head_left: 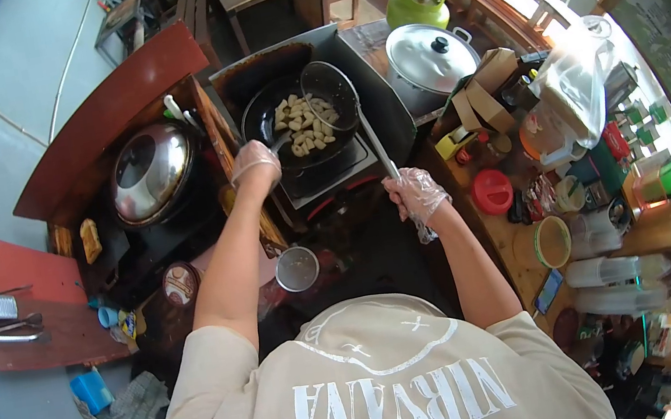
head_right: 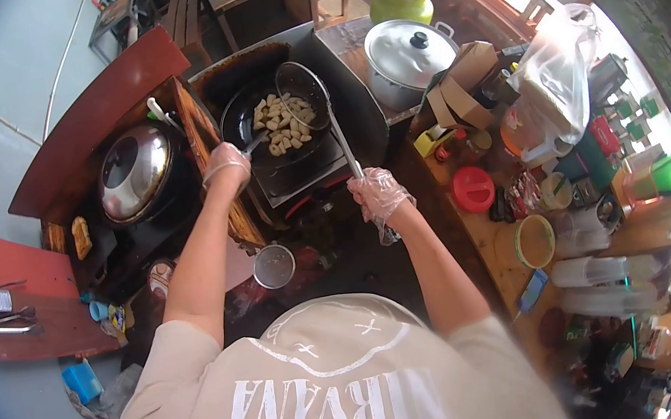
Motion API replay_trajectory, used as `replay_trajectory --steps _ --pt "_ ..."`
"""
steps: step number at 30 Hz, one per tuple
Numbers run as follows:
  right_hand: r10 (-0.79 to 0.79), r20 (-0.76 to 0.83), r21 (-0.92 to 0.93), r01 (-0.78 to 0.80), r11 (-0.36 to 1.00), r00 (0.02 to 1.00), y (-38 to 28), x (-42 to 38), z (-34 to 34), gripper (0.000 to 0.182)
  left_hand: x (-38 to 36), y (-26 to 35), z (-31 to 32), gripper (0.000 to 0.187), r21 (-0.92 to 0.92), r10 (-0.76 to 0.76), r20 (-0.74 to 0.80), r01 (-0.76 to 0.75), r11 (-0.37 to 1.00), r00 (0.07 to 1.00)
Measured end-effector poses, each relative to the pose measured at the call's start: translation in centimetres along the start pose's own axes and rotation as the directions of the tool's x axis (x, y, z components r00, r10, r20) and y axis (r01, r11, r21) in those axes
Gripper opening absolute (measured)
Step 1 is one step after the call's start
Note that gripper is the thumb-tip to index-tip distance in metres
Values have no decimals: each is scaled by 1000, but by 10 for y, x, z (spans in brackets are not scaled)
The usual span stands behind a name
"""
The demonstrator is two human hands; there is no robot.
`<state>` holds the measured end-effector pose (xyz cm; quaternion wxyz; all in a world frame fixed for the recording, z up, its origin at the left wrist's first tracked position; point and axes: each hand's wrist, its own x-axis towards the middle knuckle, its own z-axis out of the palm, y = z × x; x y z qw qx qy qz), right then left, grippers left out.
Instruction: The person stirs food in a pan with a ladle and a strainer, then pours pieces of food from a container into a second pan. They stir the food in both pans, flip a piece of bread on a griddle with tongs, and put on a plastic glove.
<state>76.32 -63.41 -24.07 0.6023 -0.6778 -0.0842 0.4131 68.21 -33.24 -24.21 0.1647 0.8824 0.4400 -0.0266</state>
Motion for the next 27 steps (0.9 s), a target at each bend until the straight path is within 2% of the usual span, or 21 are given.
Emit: replay_trajectory --steps 1,2,4,5,6,9,12,14,16,20,23,27 --pt "13 16 16 -13 1000 1000 -3 5 -5 16 1 -3 -2 27 3 29 -61 -29 1000 998" --pt "18 34 7 -18 1000 999 -6 9 -9 16 2 -6 -3 27 0 8 -64 -8 1000 998" --pt "18 15 15 -18 1000 1000 -13 15 -15 15 -1 -10 -10 18 125 118 -123 -103 987 985" --pt "22 26 21 -23 1000 999 -14 20 -18 14 -9 -9 -16 14 120 130 -189 -109 987 973" --pt "26 38 16 -26 1000 999 -17 25 -21 14 -11 -11 -19 14 119 117 -190 -95 988 975" --pt "16 32 -21 -15 1000 999 -23 38 -25 16 -9 -12 -26 12 155 211 -284 -173 973 935" --pt "-30 23 -7 30 1000 999 -25 48 -23 16 16 -3 -9 16 73 141 -312 -125 990 939" --pt "-41 19 -16 41 999 999 -27 52 -21 16 7 16 -14 18 40 128 -228 -123 992 965" --pt "-24 11 -5 24 1000 1000 -31 53 -18 13 11 20 -11 20 84 145 -131 -135 987 981" --pt "-29 20 -35 30 999 999 -28 57 -20 15 4 5 -25 20 135 151 -114 -136 982 982" --pt "0 -9 -42 0 999 1000 -25 61 -14 17 2 -2 -33 18 80 101 -187 -87 993 977" --pt "-22 -21 -44 21 999 1000 -21 69 0 17 13 -12 0 16 45 133 -116 -129 991 984"
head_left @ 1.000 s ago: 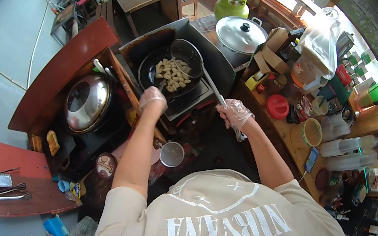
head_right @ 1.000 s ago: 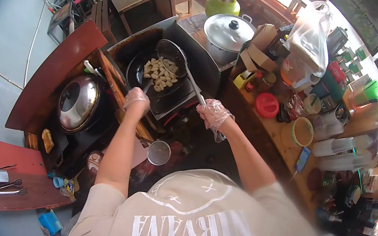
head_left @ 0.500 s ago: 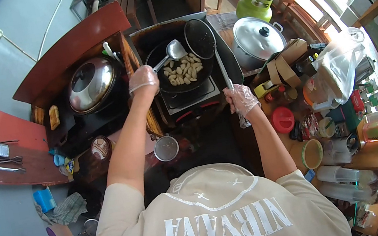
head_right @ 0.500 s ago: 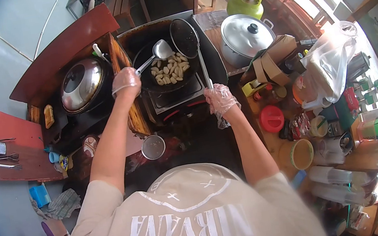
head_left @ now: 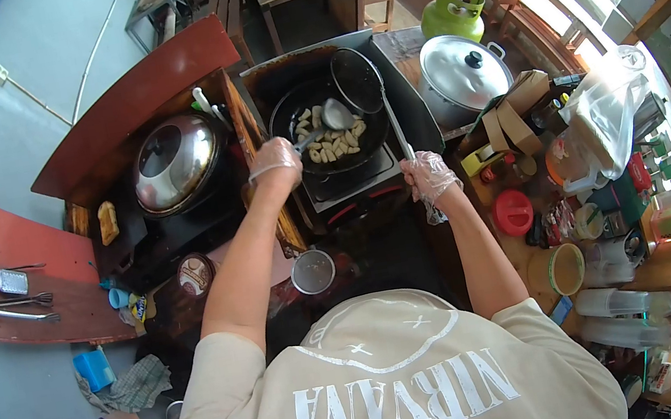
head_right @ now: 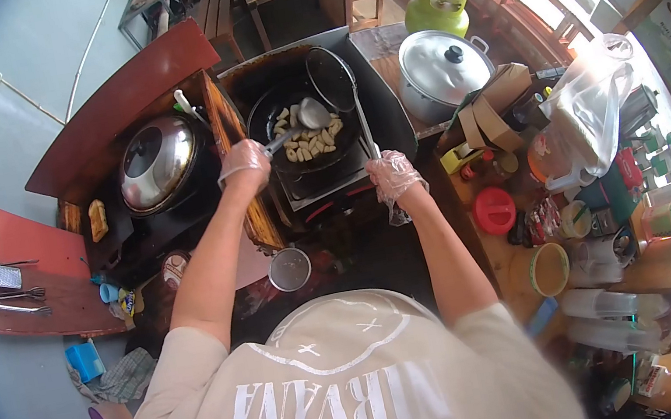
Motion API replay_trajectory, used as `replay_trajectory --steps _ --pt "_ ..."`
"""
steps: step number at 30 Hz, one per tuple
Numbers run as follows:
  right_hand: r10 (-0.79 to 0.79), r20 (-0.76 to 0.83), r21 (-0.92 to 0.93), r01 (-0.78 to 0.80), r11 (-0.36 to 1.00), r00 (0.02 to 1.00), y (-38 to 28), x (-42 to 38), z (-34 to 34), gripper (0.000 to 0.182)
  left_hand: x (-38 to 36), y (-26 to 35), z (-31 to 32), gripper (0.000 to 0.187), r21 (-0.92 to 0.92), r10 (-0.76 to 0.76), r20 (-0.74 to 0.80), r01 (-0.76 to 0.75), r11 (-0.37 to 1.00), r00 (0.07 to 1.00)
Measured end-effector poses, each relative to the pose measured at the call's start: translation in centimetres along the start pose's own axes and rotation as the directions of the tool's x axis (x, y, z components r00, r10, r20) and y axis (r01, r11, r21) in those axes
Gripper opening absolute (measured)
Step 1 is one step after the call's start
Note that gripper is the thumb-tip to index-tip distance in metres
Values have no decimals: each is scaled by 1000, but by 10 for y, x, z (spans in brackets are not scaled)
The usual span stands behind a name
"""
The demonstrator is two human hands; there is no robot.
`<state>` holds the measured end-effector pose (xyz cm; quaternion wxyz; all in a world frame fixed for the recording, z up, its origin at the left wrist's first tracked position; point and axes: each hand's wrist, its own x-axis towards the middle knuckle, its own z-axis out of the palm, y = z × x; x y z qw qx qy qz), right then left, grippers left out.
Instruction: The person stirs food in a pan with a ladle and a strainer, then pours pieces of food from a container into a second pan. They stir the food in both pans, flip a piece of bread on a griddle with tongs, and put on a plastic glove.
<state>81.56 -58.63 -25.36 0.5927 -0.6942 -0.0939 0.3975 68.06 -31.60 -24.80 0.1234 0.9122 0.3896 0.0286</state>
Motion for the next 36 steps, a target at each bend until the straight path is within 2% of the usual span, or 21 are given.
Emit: replay_trajectory --steps 7,9,10,14,16,17,19,20,24,26,27,29,33,34,36 --pt "2 0 17 -2 1000 1000 1 -3 6 18 -24 -2 -17 16 23 9 18 -9 1000 1000" --pt "11 -14 25 -10 1000 1000 2 -3 8 18 -29 -1 -20 15 -22 -1 0 1 1000 1000" --pt "20 -29 31 -19 999 999 3 -3 10 18 -31 -2 -17 15 -72 31 -16 -32 997 999" --pt "15 -31 39 -14 999 999 10 -5 11 21 -35 -1 -5 17 -48 66 -2 -66 997 998" --pt "-5 -6 44 5 999 1000 11 -5 10 20 -31 -6 -6 21 15 12 105 -14 1000 994" --pt "-6 -14 49 7 999 1000 10 -7 9 20 -31 -5 -10 21 17 22 106 -23 1000 994" --pt "-29 -49 20 30 999 998 10 -10 9 18 -31 -5 -21 21 63 -22 80 17 998 997" --pt "-29 -54 27 30 999 998 11 -11 8 18 -31 -8 -17 17 16 26 -17 -26 1000 1000" --pt "-22 -57 51 25 998 998 17 -11 8 17 -39 0 -16 16 -79 93 -64 -98 992 994" --pt "-17 -71 47 20 999 997 19 -13 7 16 -45 9 -19 20 0 75 55 -75 997 996" --pt "-34 -71 30 36 999 997 20 -13 6 17 -44 7 -17 20 -1 78 57 -78 997 995" --pt "-51 -75 12 53 999 996 20 -15 2 17 -43 5 -24 20 115 53 87 -63 991 995" --pt "-13 -99 -59 7 998 995 18 -20 -4 16 -23 -29 -16 18 120 44 -154 -25 992 987" --pt "11 -100 -79 -19 997 995 18 -21 -6 15 -22 -35 -19 18 126 136 -271 -105 986 953" --pt "1 -95 -78 -8 997 996 22 -19 -7 15 -20 -44 -24 20 199 142 -302 -84 976 943"
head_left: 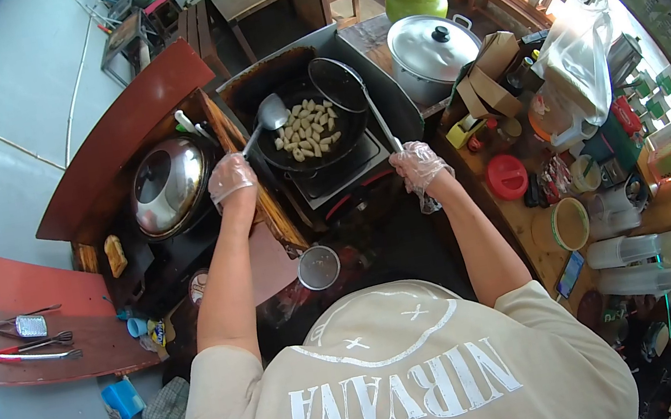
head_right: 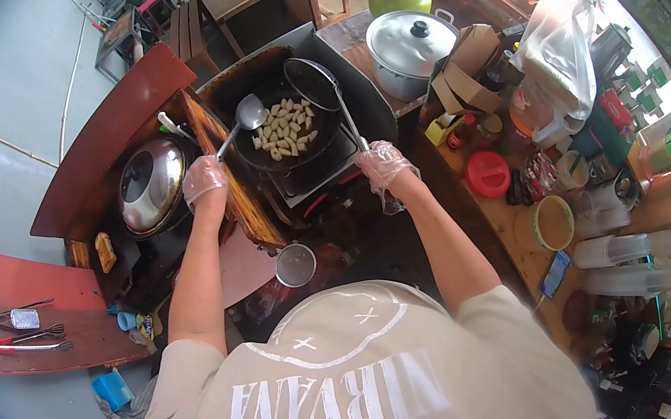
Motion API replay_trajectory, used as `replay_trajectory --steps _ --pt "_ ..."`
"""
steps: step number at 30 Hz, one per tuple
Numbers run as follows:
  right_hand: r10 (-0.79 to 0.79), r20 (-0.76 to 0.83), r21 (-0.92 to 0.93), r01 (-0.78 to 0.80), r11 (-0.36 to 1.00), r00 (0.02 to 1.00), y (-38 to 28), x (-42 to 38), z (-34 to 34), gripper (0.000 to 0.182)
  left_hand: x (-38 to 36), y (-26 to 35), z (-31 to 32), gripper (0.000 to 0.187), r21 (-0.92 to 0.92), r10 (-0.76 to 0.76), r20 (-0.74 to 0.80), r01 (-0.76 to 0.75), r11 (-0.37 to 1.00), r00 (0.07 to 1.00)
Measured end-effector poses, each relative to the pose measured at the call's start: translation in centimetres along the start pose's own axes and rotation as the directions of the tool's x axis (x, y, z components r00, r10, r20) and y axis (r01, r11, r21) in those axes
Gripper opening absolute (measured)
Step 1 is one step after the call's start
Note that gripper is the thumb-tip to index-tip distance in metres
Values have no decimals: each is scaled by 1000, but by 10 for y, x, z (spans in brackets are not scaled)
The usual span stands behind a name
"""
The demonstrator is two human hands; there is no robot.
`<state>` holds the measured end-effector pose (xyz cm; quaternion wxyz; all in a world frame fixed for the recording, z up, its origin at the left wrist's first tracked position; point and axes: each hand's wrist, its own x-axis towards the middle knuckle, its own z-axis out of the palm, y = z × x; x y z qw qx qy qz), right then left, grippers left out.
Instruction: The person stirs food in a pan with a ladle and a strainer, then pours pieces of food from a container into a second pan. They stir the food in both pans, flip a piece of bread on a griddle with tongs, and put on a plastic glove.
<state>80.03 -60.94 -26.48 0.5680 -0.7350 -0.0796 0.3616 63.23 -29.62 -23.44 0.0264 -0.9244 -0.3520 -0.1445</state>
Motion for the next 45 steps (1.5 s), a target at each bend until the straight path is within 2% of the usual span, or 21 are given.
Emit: replay_trajectory --steps 9,11,12,13,14,15,16,17,21,23,25,29,33,35,36,37,38,39,41,43,45 --pt "7 -11 -125 -9 992 1000 23 26 -1 22 8 -3 10 19 -18 12 -34 -12 1000 999" --pt "-310 98 -428 322 845 946 30 34 3 26 14 3 18 18 -6 0 -41 0 1000 999" --pt "-246 80 -505 252 825 966 33 36 2 29 16 6 22 17 -20 -7 -20 7 1000 1000" --pt "-248 77 -509 252 823 966 21 28 4 29 17 8 26 17 -33 -15 0 15 999 1000" --pt "-121 23 -423 119 898 992 12 22 6 30 18 18 25 16 -65 -99 123 107 992 987" --pt "15 -16 -326 -19 945 1000 6 19 7 31 17 18 30 16 -67 -102 122 110 992 987" --pt "-229 33 -433 221 874 973 12 23 9 33 14 18 36 16 -164 -78 125 98 982 989" --pt "-229 38 -435 222 873 973 17 27 8 33 12 17 41 17 -259 -54 126 85 962 991" --pt "-114 -6 -349 105 931 993 11 25 6 37 2 16 16 19 -317 -26 124 65 946 992" --pt "-108 0 -347 101 933 994 13 30 4 37 5 10 8 17 -220 -25 78 41 975 997" --pt "-224 74 -493 231 839 972 15 38 2 38 7 5 -5 17 -108 -12 44 16 994 999" --pt "-204 9 -631 164 759 979 11 45 3 38 11 3 -16 17 46 -18 46 16 999 999" --pt "-322 57 -738 257 624 945 33 55 3 36 6 5 -10 17 33 -135 244 131 991 960" --pt "-349 320 -816 443 371 881 20 40 -2 35 4 11 -7 17 16 -169 321 173 985 932" --pt "-348 318 -816 441 373 882 14 35 -3 35 1 19 -11 17 -79 -175 413 226 971 894" --pt "-232 185 -746 290 599 955 9 30 -3 33 -1 25 -15 18 -167 -170 501 287 943 849" --pt "-82 74 -623 110 775 994 2 24 -3 31 -2 20 6 19 -259 -183 486 341 904 855" --pt "-82 72 -623 109 774 994 -6 18 -5 31 -2 17 28 19 -261 -181 485 340 904 855" --pt "32 59 -551 6 834 998 -20 6 -9 28 -6 20 46 17 -448 -180 465 407 796 866" --pt "40 66 -497 -2 868 997 -9 15 -14 28 -8 23 53 16 -459 -164 425 368 809 890" --pt "50 81 -441 -9 897 996 5 27 -17 28 -13 36 31 19 -387 -126 240 214 897 962"
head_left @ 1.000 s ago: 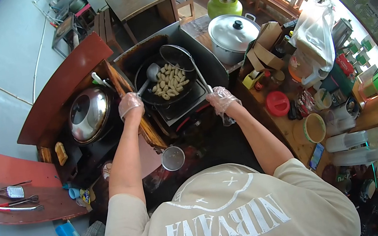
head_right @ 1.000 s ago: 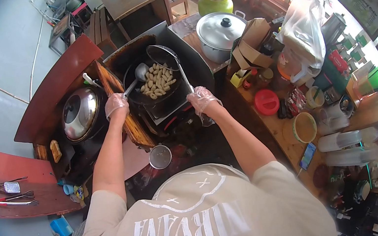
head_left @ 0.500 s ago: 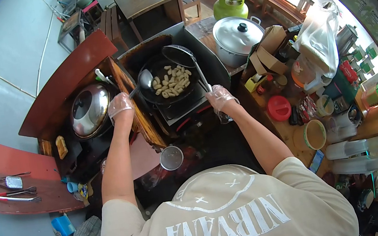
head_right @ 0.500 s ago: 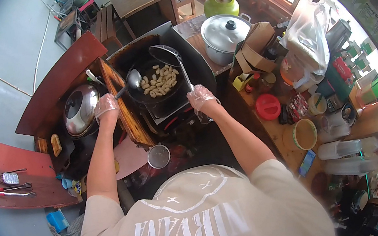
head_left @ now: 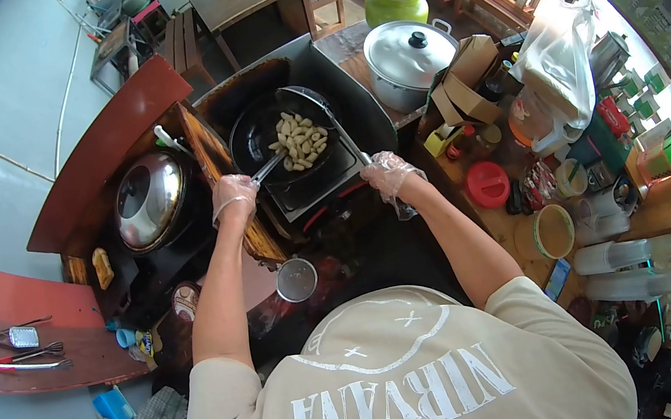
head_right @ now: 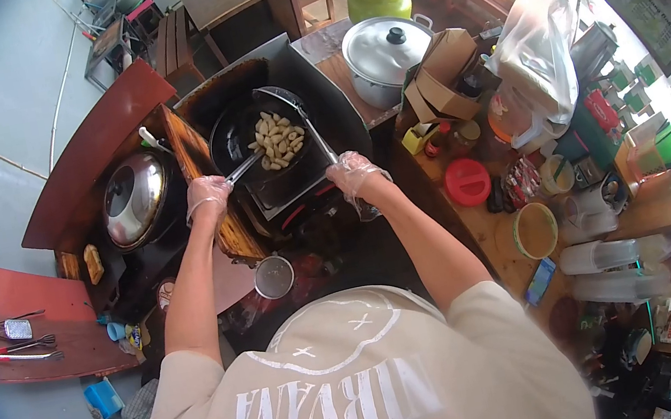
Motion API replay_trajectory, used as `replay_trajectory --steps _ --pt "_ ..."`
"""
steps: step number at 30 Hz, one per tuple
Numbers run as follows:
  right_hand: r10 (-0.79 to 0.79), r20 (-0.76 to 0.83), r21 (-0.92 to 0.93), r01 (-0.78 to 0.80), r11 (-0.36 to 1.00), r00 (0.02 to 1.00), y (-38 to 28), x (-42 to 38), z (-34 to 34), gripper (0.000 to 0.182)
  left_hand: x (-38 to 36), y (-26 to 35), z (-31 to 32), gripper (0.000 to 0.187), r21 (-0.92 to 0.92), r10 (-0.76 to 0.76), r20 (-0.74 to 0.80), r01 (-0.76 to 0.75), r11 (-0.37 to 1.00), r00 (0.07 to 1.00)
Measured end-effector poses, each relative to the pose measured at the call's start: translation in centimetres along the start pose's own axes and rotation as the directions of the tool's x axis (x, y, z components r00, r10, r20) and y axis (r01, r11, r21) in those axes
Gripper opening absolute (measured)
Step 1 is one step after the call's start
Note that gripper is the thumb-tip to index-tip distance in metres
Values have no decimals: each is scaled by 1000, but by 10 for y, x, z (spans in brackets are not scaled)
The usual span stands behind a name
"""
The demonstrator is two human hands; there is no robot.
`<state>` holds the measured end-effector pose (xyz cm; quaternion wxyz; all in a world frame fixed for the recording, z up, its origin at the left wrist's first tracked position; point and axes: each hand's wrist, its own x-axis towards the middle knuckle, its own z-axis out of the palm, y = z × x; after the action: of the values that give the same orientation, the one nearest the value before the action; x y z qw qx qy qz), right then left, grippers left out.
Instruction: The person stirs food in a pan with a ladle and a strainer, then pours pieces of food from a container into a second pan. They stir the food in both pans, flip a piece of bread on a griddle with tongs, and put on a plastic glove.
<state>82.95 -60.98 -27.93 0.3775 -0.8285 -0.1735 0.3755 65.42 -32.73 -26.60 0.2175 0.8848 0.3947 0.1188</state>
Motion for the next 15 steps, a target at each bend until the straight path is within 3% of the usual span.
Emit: replay_trajectory --steps 2,4,5,6,7,10,11,15 --pt "-11 20 51 10 999 1000 6 8 2 29 -15 20 -23 19 9 18 -3 -18 1000 1000" --pt "1 25 115 -4 993 1000 13 11 5 23 -16 22 -30 20 105 201 -32 -196 975 979" --pt "-131 51 -33 133 991 990 21 19 7 20 -18 21 -31 21 219 328 -71 -306 927 942" --pt "-255 93 -177 268 947 962 28 28 6 16 -19 21 -33 21 217 331 -74 -308 926 941" --pt "-271 75 -214 281 936 960 25 24 6 12 -23 26 -41 20 274 365 -65 -335 902 929" --pt "-309 69 -217 317 923 949 27 27 10 12 -30 29 -47 16 369 456 -61 -404 837 888" --pt "-174 85 -78 181 980 981 16 17 6 12 -31 27 -48 15 395 472 -51 -417 819 880" --pt "-249 50 -48 251 967 967 22 26 10 16 -20 12 -52 12 468 473 -65 -392 792 879"
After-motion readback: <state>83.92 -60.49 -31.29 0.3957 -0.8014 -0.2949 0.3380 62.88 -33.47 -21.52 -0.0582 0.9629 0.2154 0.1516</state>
